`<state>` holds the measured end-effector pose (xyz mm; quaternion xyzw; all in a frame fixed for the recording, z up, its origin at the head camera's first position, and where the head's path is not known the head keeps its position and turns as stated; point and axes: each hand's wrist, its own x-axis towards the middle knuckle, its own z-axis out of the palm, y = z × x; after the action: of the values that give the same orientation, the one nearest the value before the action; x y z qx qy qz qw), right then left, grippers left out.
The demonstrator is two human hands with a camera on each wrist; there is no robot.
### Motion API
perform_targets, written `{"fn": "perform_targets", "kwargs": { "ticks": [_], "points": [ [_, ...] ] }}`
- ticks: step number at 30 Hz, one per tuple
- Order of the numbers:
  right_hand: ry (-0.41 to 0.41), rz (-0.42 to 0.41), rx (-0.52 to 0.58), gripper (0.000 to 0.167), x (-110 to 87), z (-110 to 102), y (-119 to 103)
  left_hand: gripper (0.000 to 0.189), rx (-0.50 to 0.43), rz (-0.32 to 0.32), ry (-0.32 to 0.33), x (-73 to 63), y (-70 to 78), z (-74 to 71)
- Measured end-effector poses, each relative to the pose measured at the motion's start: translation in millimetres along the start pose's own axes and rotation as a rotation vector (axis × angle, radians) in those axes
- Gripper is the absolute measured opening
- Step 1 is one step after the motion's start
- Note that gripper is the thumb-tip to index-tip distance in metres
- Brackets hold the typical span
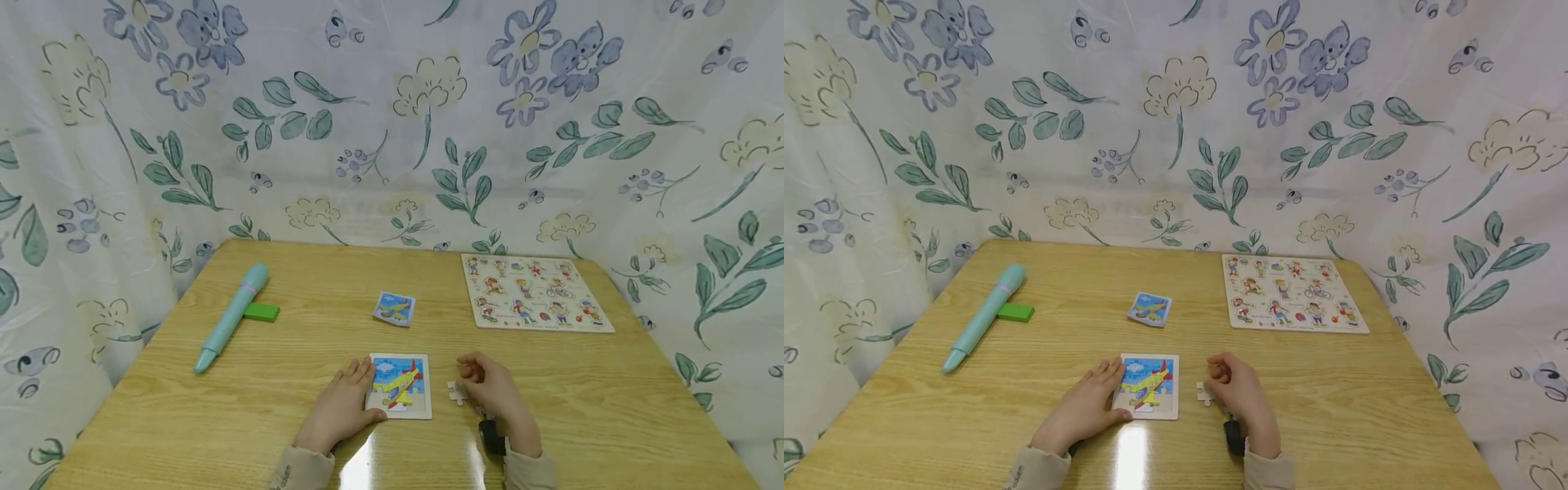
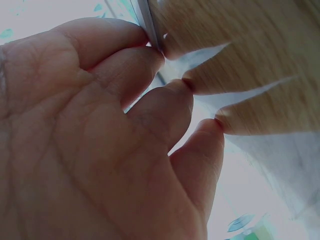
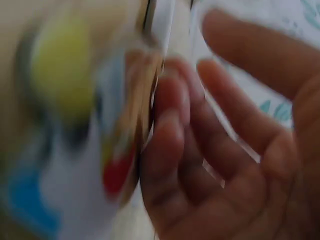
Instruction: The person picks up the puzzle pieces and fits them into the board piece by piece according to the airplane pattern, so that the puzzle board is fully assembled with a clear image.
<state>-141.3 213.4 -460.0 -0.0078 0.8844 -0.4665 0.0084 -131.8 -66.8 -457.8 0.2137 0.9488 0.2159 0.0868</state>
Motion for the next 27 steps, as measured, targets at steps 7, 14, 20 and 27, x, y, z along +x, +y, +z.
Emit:
{"fn": "perform_targets", "kwargs": {
  "ticks": [7, 14, 20, 27],
  "points": [
    [-0.212, -0.082, -0.013, 0.068, -1.8, -11.3, 6.6, 0.088, -0.014, -0.007, 0.004, -0.7, 1.0, -0.7],
    [-0.204, -0.108, -0.038, 0.053, -3.9, -11.0, 7.3, 0.088, -0.016, 0.001, 0.007, -1.1, 2.4, -0.3],
    [-0.071, 0.06, -0.015, 0.029, -6.0, -3.4, 1.6, 0.088, -0.006, 0.006, 0.011, -1.1, 2.2, 0.1],
    [0.054, 0.069, -0.032, 0.016, -3.5, 0.2, -0.9, 0.088, -0.009, 0.0, 0.007, -1.4, 1.8, 0.2]
  ]
}}
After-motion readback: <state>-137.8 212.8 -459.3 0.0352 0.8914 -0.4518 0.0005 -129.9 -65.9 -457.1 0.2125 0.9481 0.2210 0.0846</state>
